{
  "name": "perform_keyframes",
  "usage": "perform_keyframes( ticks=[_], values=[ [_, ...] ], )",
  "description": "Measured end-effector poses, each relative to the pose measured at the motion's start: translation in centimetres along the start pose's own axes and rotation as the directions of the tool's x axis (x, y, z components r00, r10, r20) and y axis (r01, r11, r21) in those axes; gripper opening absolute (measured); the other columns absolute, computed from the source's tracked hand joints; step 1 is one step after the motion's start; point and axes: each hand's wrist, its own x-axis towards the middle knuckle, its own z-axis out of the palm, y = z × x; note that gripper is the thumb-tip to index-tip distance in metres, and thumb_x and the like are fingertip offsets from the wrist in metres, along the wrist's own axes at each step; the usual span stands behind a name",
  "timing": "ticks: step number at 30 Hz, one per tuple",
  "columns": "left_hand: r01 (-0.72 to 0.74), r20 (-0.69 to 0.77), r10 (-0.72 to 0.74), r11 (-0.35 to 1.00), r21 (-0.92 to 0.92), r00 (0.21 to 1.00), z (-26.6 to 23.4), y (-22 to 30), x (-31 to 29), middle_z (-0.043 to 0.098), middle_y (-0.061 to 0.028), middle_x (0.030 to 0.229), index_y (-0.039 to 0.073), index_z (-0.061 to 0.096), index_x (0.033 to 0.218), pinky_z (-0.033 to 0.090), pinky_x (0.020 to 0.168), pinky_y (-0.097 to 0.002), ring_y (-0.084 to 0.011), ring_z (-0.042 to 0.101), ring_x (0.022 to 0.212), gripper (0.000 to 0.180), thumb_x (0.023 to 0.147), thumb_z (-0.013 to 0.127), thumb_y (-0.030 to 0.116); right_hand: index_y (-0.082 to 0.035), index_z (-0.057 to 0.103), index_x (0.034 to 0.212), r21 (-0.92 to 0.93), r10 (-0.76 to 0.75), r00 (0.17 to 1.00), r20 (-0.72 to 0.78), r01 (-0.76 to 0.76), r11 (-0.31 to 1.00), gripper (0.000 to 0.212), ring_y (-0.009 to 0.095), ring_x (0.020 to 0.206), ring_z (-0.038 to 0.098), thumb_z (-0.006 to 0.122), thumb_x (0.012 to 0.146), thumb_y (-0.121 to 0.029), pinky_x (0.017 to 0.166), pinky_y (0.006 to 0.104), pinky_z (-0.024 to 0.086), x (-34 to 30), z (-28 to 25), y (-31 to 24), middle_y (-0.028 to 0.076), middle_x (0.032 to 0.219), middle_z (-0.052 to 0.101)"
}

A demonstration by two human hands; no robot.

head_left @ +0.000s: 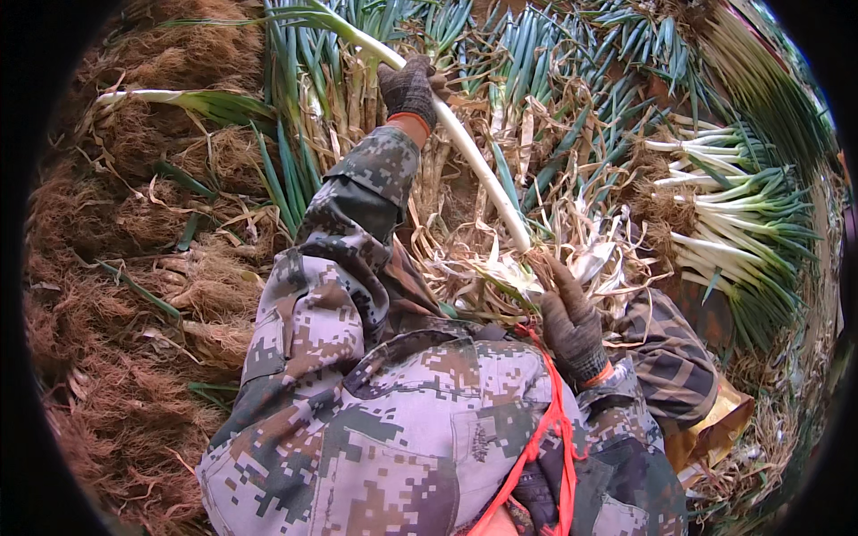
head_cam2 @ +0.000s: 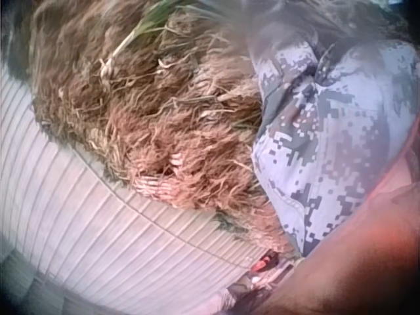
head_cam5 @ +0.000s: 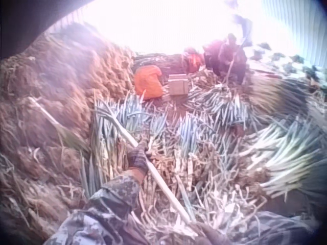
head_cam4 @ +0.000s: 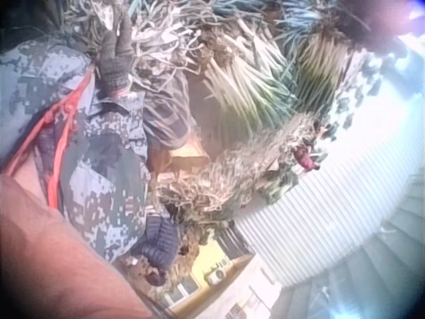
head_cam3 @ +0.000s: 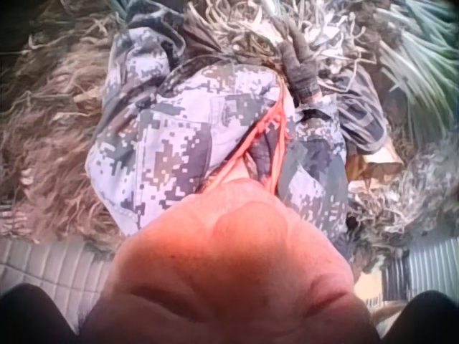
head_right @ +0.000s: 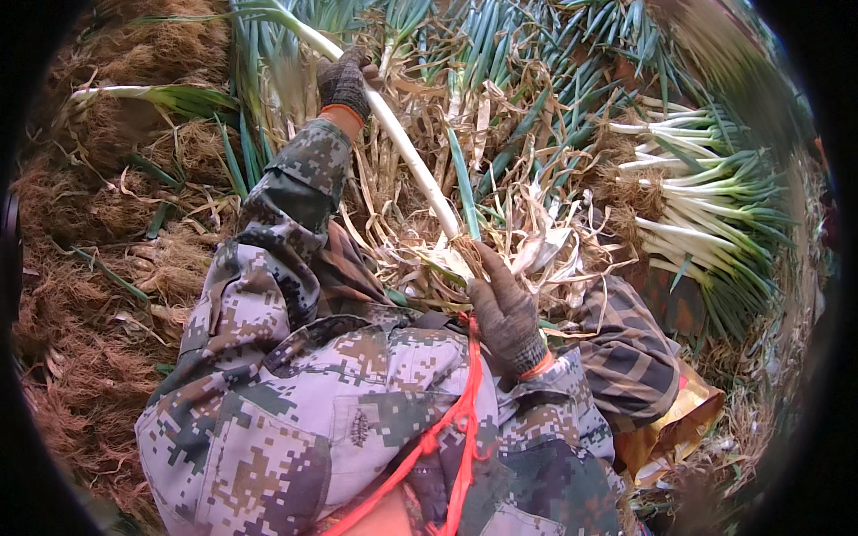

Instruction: The person sits on the ground and repeatedly cleans leeks by hand, peeling away outer layers and removing roots. The cleaned leeks are placed in a pile to the right.

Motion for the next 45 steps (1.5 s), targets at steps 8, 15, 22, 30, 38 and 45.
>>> perform_keyframes(
  ticks=[8, 15, 22, 30, 38, 45],
  values=[
    [-0.202, 0.260, 0.162, 0.970, 0.134, 0.952, 4.6, -1.1, -7.8, 0.055, -0.0094, 0.073, 0.006, 0.033, 0.121, 0.049, 0.036, -0.0327, -0.0188, 0.058, 0.046, 0.045, 0.088, 0.062, 0.008, -0.006, 0.041, 0.144, -0.195, -0.103, 0.994, -0.034, 0.095, 0.976, 0.065, 0.029, 0.115, 0.060, 0.069, 0.087, -0.020, 0.092, 0.0380, 0.050, 2.5, -1.9, 1.2, 0.022, 0.125, 0.058],
    [-0.106, 0.916, 0.072, 0.994, -0.033, 0.395, 13.9, -3.4, -19.6, 0.061, -0.0120, 0.092, 0.012, 0.032, 0.142, 0.053, 0.054, -0.0321, -0.0188, 0.064, 0.067, 0.062, 0.091, 0.068, 0.014, -0.005, 0.056, 0.119, 0.674, 0.158, 0.945, -0.286, 0.081, 0.734, 0.023, 0.004, 0.057, 0.049, 0.057, 0.099, -0.017, 0.050, 0.0212, 0.045, 7.7, 1.6, 1.6, -0.003, 0.071, 0.050],
    [-0.427, 0.774, -0.141, 0.766, 0.480, 0.617, 7.0, -13.5, -10.3, 0.060, -0.0068, 0.097, 0.003, 0.055, 0.124, 0.049, 0.078, -0.0289, -0.0147, 0.056, 0.085, 0.038, 0.092, 0.061, 0.022, -0.001, 0.055, 0.108, 0.286, 0.022, 0.455, -0.890, 0.522, 0.803, 0.028, 0.012, 0.051, 0.052, 0.057, 0.098, -0.027, 0.039, 0.0274, 0.048, 13.7, -21.2, 7.3, 0.001, 0.073, 0.053],
    [-0.157, 0.179, -0.522, 0.085, 0.984, 0.834, -14.0, -31.3, -6.3, 0.067, -0.0285, 0.093, -0.002, 0.067, 0.100, 0.049, 0.076, -0.0487, -0.0416, 0.065, 0.089, 0.050, 0.072, 0.070, 0.039, -0.004, 0.049, 0.136, -0.053, 0.198, 0.495, -0.846, -0.449, 0.892, 0.064, 0.032, 0.105, 0.061, 0.069, 0.086, -0.037, 0.093, 0.0399, 0.045, 14.9, -24.1, 20.3, 0.019, 0.119, 0.063],
    [-0.198, 0.249, -0.360, 0.174, 0.965, 0.899, -6.8, -21.1, -12.2, 0.066, -0.0266, 0.089, -0.003, 0.067, 0.089, 0.050, 0.080, -0.0469, -0.0405, 0.064, 0.089, 0.054, 0.071, 0.071, 0.048, -0.002, 0.057, 0.127, 0.024, 0.067, 0.991, -0.119, -0.065, 0.998, 0.043, 0.024, 0.107, 0.065, 0.061, 0.094, -0.029, 0.093, 0.0342, 0.050, 17.1, -8.2, 12.7, 0.018, 0.115, 0.068],
    [-0.129, 0.438, -0.598, 0.488, 0.863, 0.671, -2.9, -12.4, -25.9, 0.067, -0.0198, 0.088, -0.002, 0.063, 0.103, 0.052, 0.075, -0.0415, -0.0315, 0.067, 0.083, 0.051, 0.078, 0.070, 0.042, -0.007, 0.050, 0.135, -0.245, 0.310, 0.948, 0.075, -0.284, 0.927, 0.069, 0.035, 0.114, 0.059, 0.061, 0.086, -0.055, 0.098, 0.0399, 0.045, 19.6, -0.7, 11.3, 0.025, 0.121, 0.062]
  ],
)
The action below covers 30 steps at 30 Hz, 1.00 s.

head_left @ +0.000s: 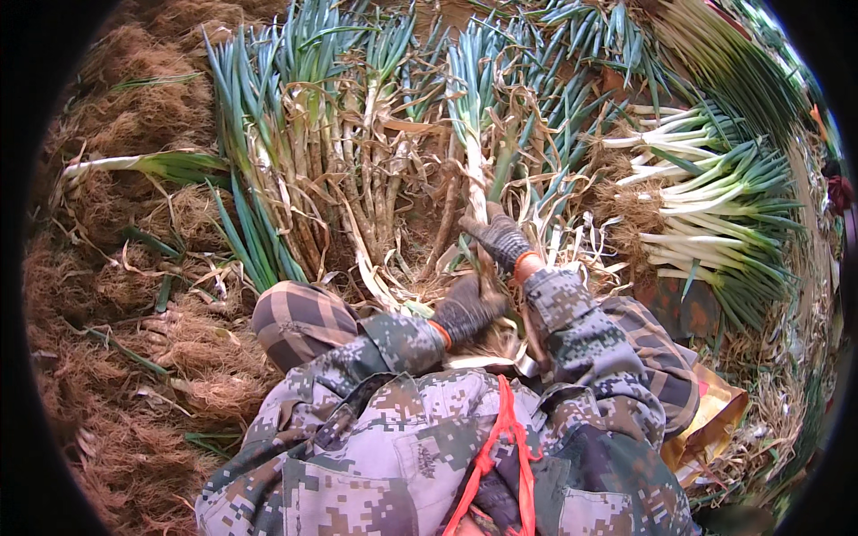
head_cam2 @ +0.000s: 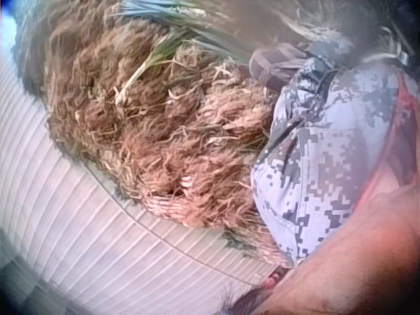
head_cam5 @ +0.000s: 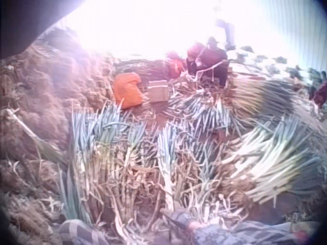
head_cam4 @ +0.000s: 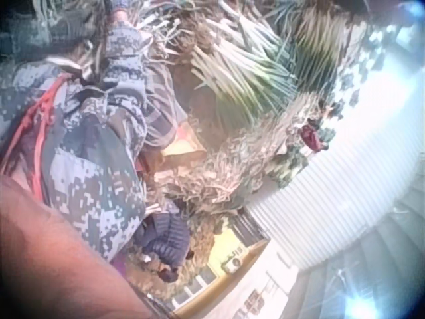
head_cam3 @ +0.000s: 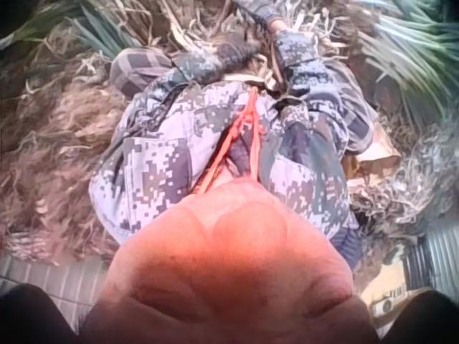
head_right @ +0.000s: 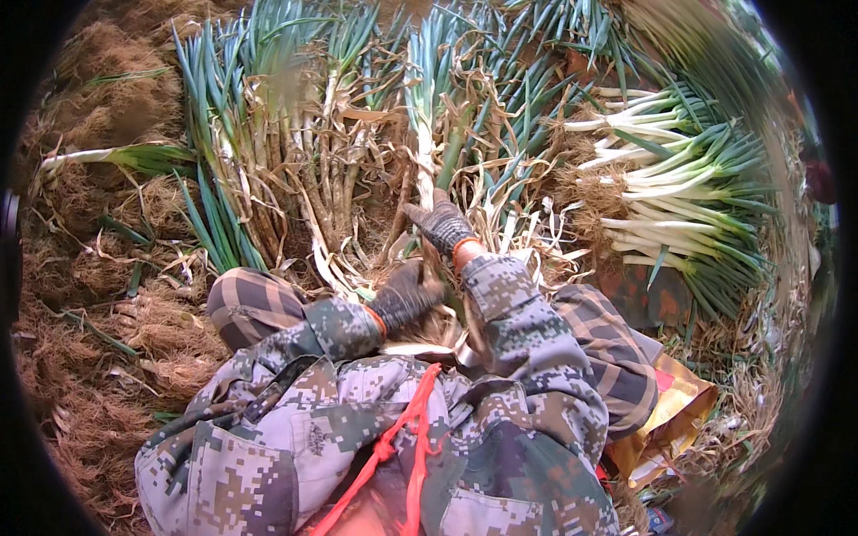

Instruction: The person sits on the ground and repeatedly cleans leeks by hand, peeling away outer layers and removing roots. The cleaned leeks are placed in a pile to the right.

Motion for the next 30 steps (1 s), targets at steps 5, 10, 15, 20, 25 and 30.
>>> perform_keyframes(
  ticks=[5, 10, 15, 20, 25, 30],
  values=[
    [-0.123, -0.063, 0.108, 0.941, -0.315, 0.992, -3.3, -1.6, -0.5, 0.065, -0.0068, 0.087, 0.002, 0.067, 0.093, 0.051, 0.072, -0.0307, -0.0188, 0.062, 0.077, 0.031, 0.083, 0.076, 0.031, -0.005, 0.059, 0.120, 0.433, 0.026, 0.999, -0.038, -0.007, 0.901, 0.038, 0.018, 0.077, 0.062, 0.063, 0.089, -0.026, 0.069, 0.0323, 0.050, -2.5, 0.9, -1.2, 0.010, 0.090, 0.068],
    [-0.278, -0.326, 0.040, 0.625, -0.729, 0.945, -10.9, -0.2, 4.3, 0.059, 0.0013, 0.082, 0.009, 0.062, 0.102, 0.051, 0.053, -0.0219, -0.0090, 0.058, 0.068, 0.024, 0.092, 0.068, 0.029, -0.003, 0.059, 0.116, 0.320, -0.174, 0.985, 0.018, 0.159, 0.934, 0.031, 0.010, 0.066, 0.054, 0.059, 0.092, -0.023, 0.057, 0.0285, 0.046, -9.8, -3.6, -5.5, 0.004, 0.076, 0.059],
    [-0.153, -0.312, -0.121, 0.673, -0.723, 0.942, -14.8, 2.8, 8.2, 0.061, -0.0102, 0.097, 0.006, 0.058, 0.118, 0.059, 0.069, -0.0363, -0.0243, 0.063, 0.081, 0.059, 0.083, 0.074, 0.050, -0.001, 0.055, 0.111, 0.505, -0.135, 0.991, 0.002, 0.116, 0.855, 0.024, 0.010, 0.054, 0.053, 0.056, 0.093, -0.016, 0.048, 0.0260, 0.044, -19.1, -3.9, -8.1, 0.003, 0.072, 0.057],
    [-0.282, -0.177, 0.413, 0.206, -0.937, 0.893, -12.2, 7.7, 6.5, 0.065, -0.0098, 0.091, 0.004, 0.061, 0.114, 0.059, 0.073, -0.0392, -0.0246, 0.066, 0.082, 0.045, 0.087, 0.074, 0.039, -0.001, 0.049, 0.130, 0.568, -0.181, 0.980, 0.084, 0.102, 0.817, 0.041, 0.009, 0.059, 0.053, 0.057, 0.091, -0.008, 0.053, 0.0243, 0.045, -24.4, -5.4, -9.4, 0.002, 0.079, 0.058],
    [-0.624, -0.413, 0.483, 0.451, -0.638, 0.772, -15.3, 12.4, 2.4, 0.067, -0.0035, 0.083, 0.005, 0.065, 0.108, 0.053, 0.059, -0.0274, -0.0131, 0.063, 0.066, 0.031, 0.094, 0.065, 0.033, -0.003, 0.045, 0.139, 0.446, -0.252, 0.967, -0.037, 0.242, 0.862, 0.051, 0.007, 0.066, 0.054, 0.063, 0.091, -0.007, 0.056, 0.0236, 0.048, -23.1, -4.8, -9.0, 0.000, 0.088, 0.059],
    [-0.677, -0.455, 0.524, 0.384, -0.628, 0.720, -18.2, 13.0, 0.0, 0.068, -0.0051, 0.088, 0.004, 0.065, 0.109, 0.057, 0.065, -0.0294, -0.0154, 0.068, 0.072, 0.031, 0.093, 0.065, 0.031, -0.002, 0.052, 0.133, 0.400, -0.459, 0.885, -0.075, 0.449, 0.799, 0.048, 0.014, 0.102, 0.061, 0.069, 0.090, -0.014, 0.091, 0.0292, 0.051, -17.8, -5.2, -11.9, 0.006, 0.112, 0.063]
  ],
)
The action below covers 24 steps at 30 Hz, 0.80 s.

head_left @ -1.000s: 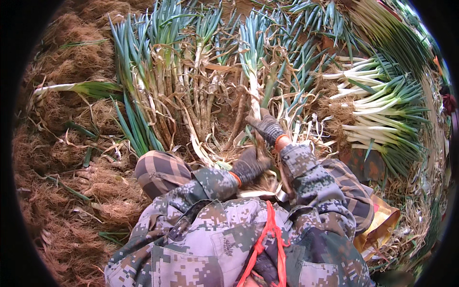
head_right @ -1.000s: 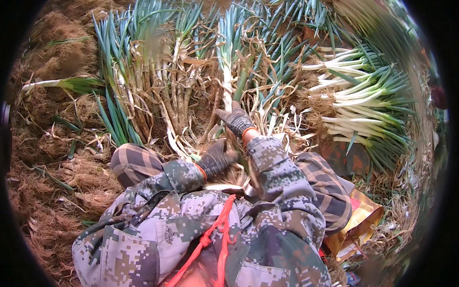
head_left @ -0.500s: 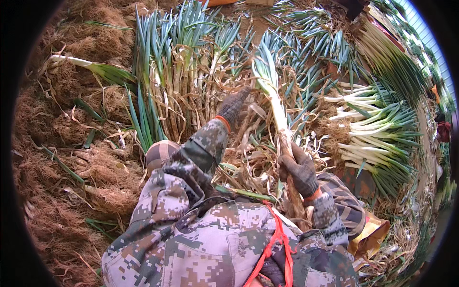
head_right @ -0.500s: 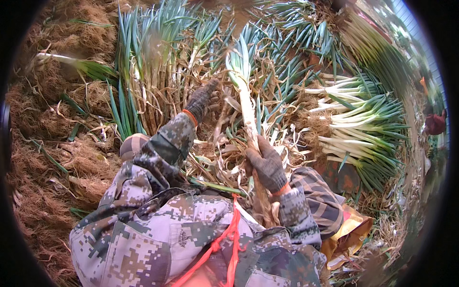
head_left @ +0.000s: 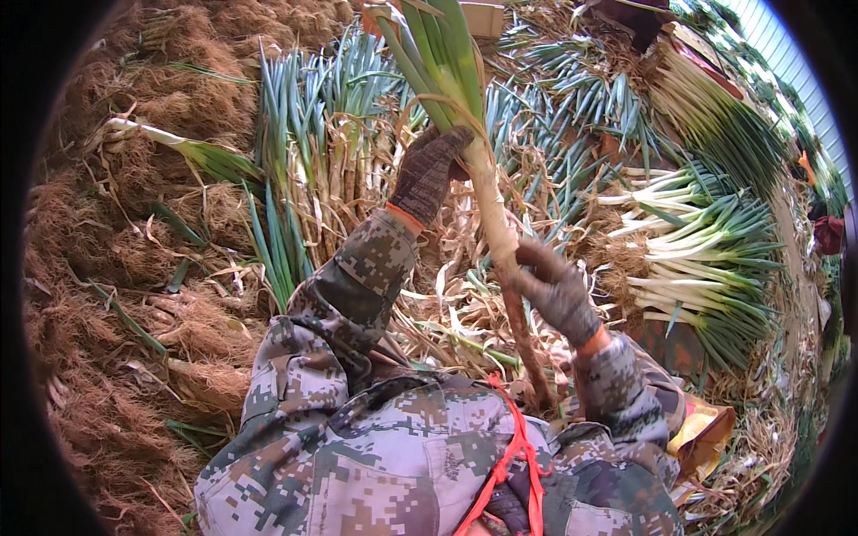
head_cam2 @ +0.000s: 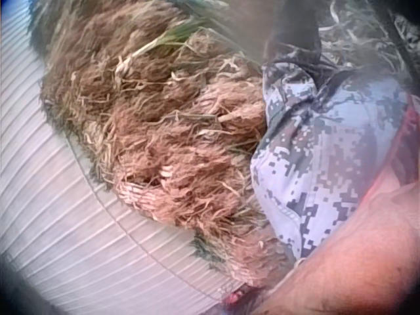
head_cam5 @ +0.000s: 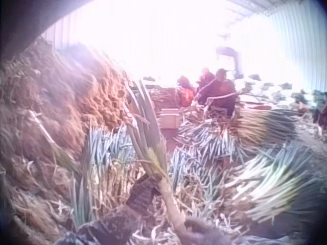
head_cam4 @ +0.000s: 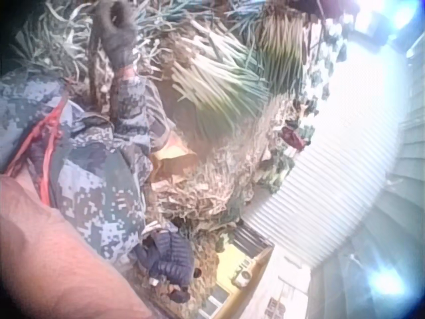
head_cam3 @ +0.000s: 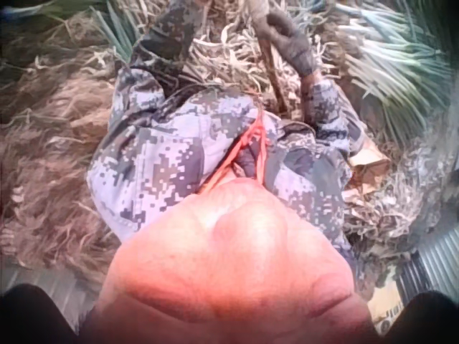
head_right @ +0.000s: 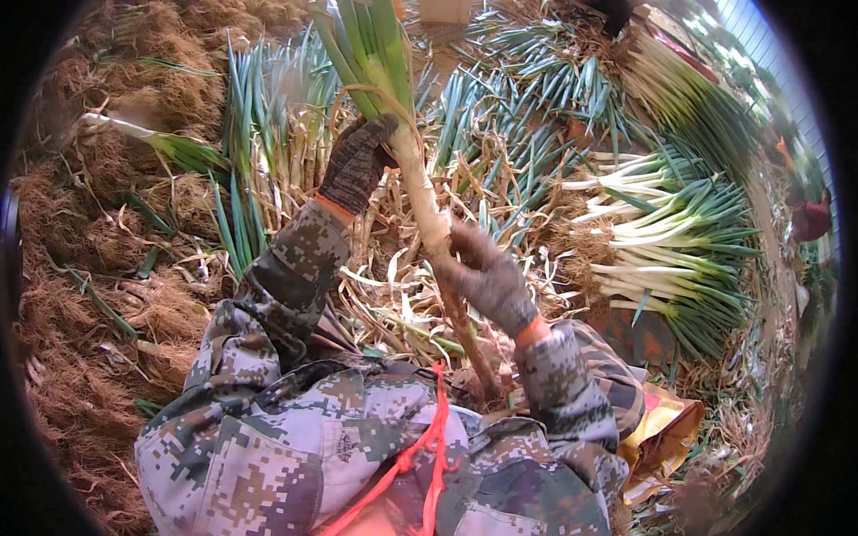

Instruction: The person sits on the ground and repeatedly cleans leeks by hand, peeling away outer layers and removing roots. The cleaned leeks are placed in a pile to the right.

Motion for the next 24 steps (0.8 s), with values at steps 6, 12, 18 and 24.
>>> perform_keyframes(
  ticks=[6, 12, 18, 24],
  values=[
    [-0.023, -0.024, 0.022, 0.999, -0.029, 0.999, 0.0, -0.6, -1.0, 0.067, -0.0033, 0.090, 0.003, 0.066, 0.107, 0.053, 0.062, -0.0246, -0.0111, 0.065, 0.075, 0.032, 0.091, 0.070, 0.031, -0.003, 0.067, 0.104, -0.388, -0.345, 0.928, -0.144, 0.267, 0.882, 0.036, 0.015, 0.073, 0.062, 0.072, 0.087, -0.034, 0.069, 0.0312, 0.051, 11.8, 1.0, -6.4, 0.008, 0.081, 0.069],
    [-0.264, -0.110, 0.269, 0.963, 0.055, 0.957, -1.6, -1.5, -0.6, 0.065, -0.0001, 0.089, 0.003, 0.067, 0.111, 0.047, 0.064, -0.0259, -0.0094, 0.058, 0.074, 0.035, 0.091, 0.070, 0.031, -0.008, 0.062, 0.089, -0.670, -0.740, 0.643, 0.198, 0.639, 0.377, 0.014, 0.027, 0.072, 0.060, 0.069, 0.084, -0.019, 0.060, 0.0393, 0.048, 9.9, 2.8, -2.4, 0.012, 0.080, 0.058],
    [-0.128, -0.460, 0.153, 0.988, 0.085, 0.875, -6.9, -1.0, 2.5, 0.066, -0.0034, 0.090, 0.001, 0.066, 0.111, 0.047, 0.064, -0.0291, -0.0123, 0.057, 0.072, 0.038, 0.088, 0.072, 0.032, -0.009, 0.060, 0.090, -0.695, -0.295, 0.795, 0.530, 0.606, 0.387, 0.017, 0.036, 0.079, 0.061, 0.069, 0.083, -0.022, 0.065, 0.0449, 0.049, -2.1, 3.0, 3.8, 0.012, 0.083, 0.058],
    [0.050, -0.598, 0.129, 0.961, 0.272, 0.791, -10.8, -0.2, 4.0, 0.066, -0.0076, 0.088, 0.000, 0.066, 0.108, 0.050, 0.058, -0.0314, -0.0160, 0.059, 0.067, 0.041, 0.089, 0.071, 0.036, -0.010, 0.065, 0.118, -0.973, 0.740, 0.633, 0.227, 0.113, 0.202, 0.050, 0.035, 0.097, 0.068, 0.071, 0.077, -0.039, 0.083, 0.0469, 0.053, -9.2, -2.7, 10.9, 0.020, 0.107, 0.069]
  ],
)
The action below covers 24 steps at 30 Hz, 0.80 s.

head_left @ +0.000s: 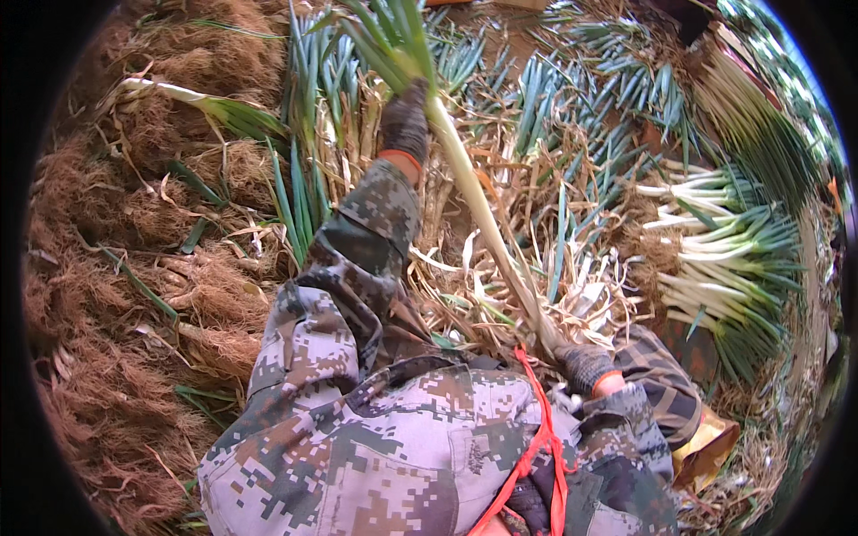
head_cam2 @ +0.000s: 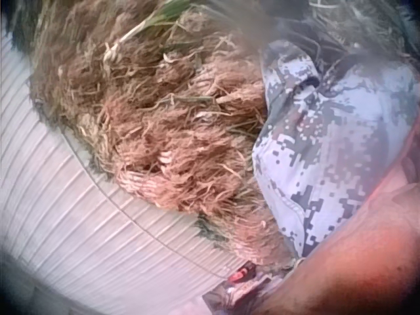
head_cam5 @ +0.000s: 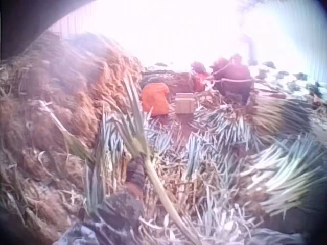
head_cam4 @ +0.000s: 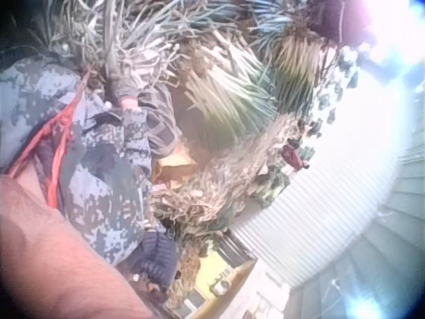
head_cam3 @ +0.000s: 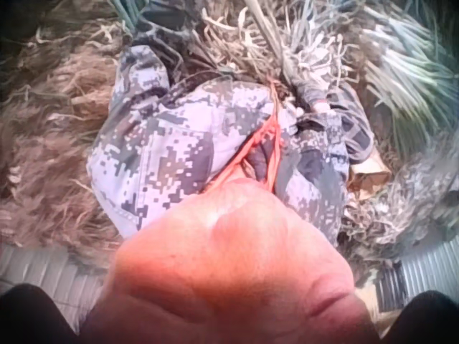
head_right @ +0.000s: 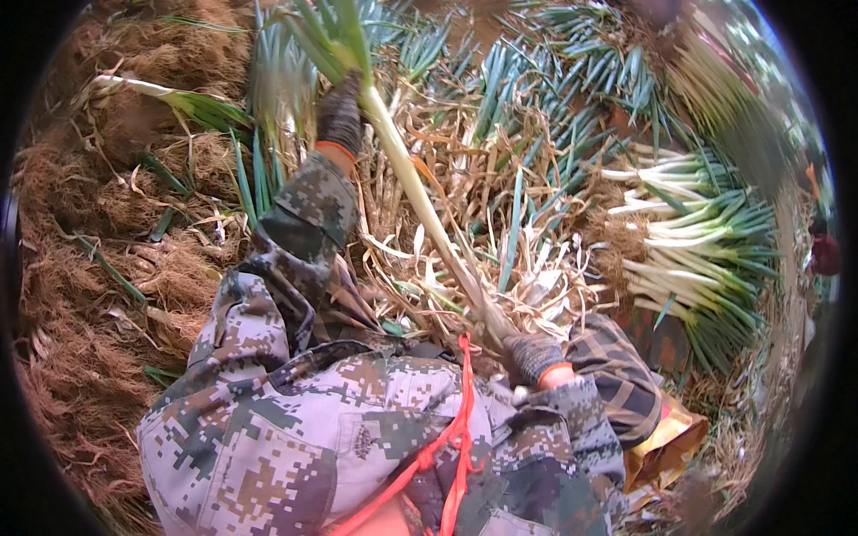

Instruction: The person sits on the ground and repeatedly cleans leeks by hand, peeling away outer layers and removing roots. The cleaned leeks are placed in a pile to the right.

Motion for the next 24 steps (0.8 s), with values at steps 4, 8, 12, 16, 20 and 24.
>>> perform_keyframes(
  ticks=[4, 8, 12, 16, 20, 24],
  values=[
    [-0.019, -0.034, 0.017, 0.998, -0.067, 0.999, -1.8, 0.6, 1.3, 0.067, -0.0103, 0.087, -0.002, 0.066, 0.107, 0.053, 0.051, -0.0328, -0.0204, 0.065, 0.066, 0.045, 0.087, 0.073, 0.037, -0.010, 0.067, 0.113, 0.080, 0.065, 0.996, 0.057, -0.069, 0.994, 0.047, 0.032, 0.103, 0.066, 0.076, 0.074, -0.035, 0.089, 0.0413, 0.051, -0.2, -0.7, 0.9, 0.016, 0.108, 0.069],
    [0.056, -0.044, -0.058, 0.997, -0.053, 0.997, -1.0, -0.1, 0.5, 0.066, -0.0103, 0.086, -0.003, 0.064, 0.111, 0.054, 0.051, -0.0295, -0.0195, 0.063, 0.062, 0.049, 0.087, 0.072, 0.039, -0.013, 0.053, 0.131, 0.277, 0.128, 0.417, -0.900, 0.319, 0.906, 0.058, 0.036, 0.088, 0.067, 0.076, 0.080, -0.028, 0.082, 0.0454, 0.053, 1.3, -6.5, -2.7, 0.019, 0.097, 0.068],
    [0.097, 0.213, -0.043, 0.963, -0.251, 0.976, 1.0, -0.9, -3.0, 0.066, -0.0095, 0.094, -0.002, 0.062, 0.113, 0.057, 0.058, -0.0287, -0.0180, 0.065, 0.072, 0.047, 0.088, 0.073, 0.036, -0.017, 0.048, 0.139, 0.657, 0.304, 0.702, -0.644, 0.304, 0.689, 0.065, 0.033, 0.086, 0.068, 0.073, 0.083, -0.037, 0.079, 0.0453, 0.052, 6.4, -10.4, -6.8, 0.019, 0.097, 0.068],
    [0.038, 0.510, -0.059, 0.998, 0.052, 0.858, 0.4, 0.0, -5.8, 0.067, -0.0062, 0.076, 0.000, 0.065, 0.105, 0.056, 0.056, -0.0268, -0.0149, 0.064, 0.061, 0.033, 0.094, 0.066, 0.031, -0.008, 0.055, 0.131, 0.591, 0.350, 0.509, -0.787, 0.457, 0.665, 0.055, 0.033, 0.074, 0.068, 0.072, 0.084, -0.031, 0.071, 0.0413, 0.054, 7.4, -9.3, -7.0, 0.019, 0.089, 0.068],
    [-0.016, 0.684, -0.111, 0.984, 0.176, 0.721, 0.9, -1.3, -7.6, 0.061, -0.0026, 0.067, 0.003, 0.066, 0.096, 0.046, 0.047, -0.0247, -0.0101, 0.057, 0.053, 0.028, 0.097, 0.061, 0.030, -0.002, 0.058, 0.123, 0.717, 0.400, 0.597, -0.696, 0.545, 0.434, 0.044, 0.019, 0.073, 0.063, 0.071, 0.087, -0.023, 0.068, 0.0349, 0.052, 6.5, -8.5, -4.9, 0.012, 0.084, 0.064],
    [-0.680, 0.789, -0.614, 0.595, 0.429, -0.040, 1.4, -4.7, -12.4, 0.068, -0.0118, 0.084, 0.008, 0.071, 0.101, 0.053, 0.071, -0.0382, -0.0226, 0.065, 0.075, 0.021, 0.090, 0.062, 0.023, -0.002, 0.059, 0.123, 0.717, 0.415, 0.586, -0.696, 0.600, 0.355, 0.045, 0.016, 0.070, 0.061, 0.072, 0.085, -0.022, 0.067, 0.0298, 0.052, 6.1, -9.3, -2.4, 0.011, 0.085, 0.066]
  ],
)
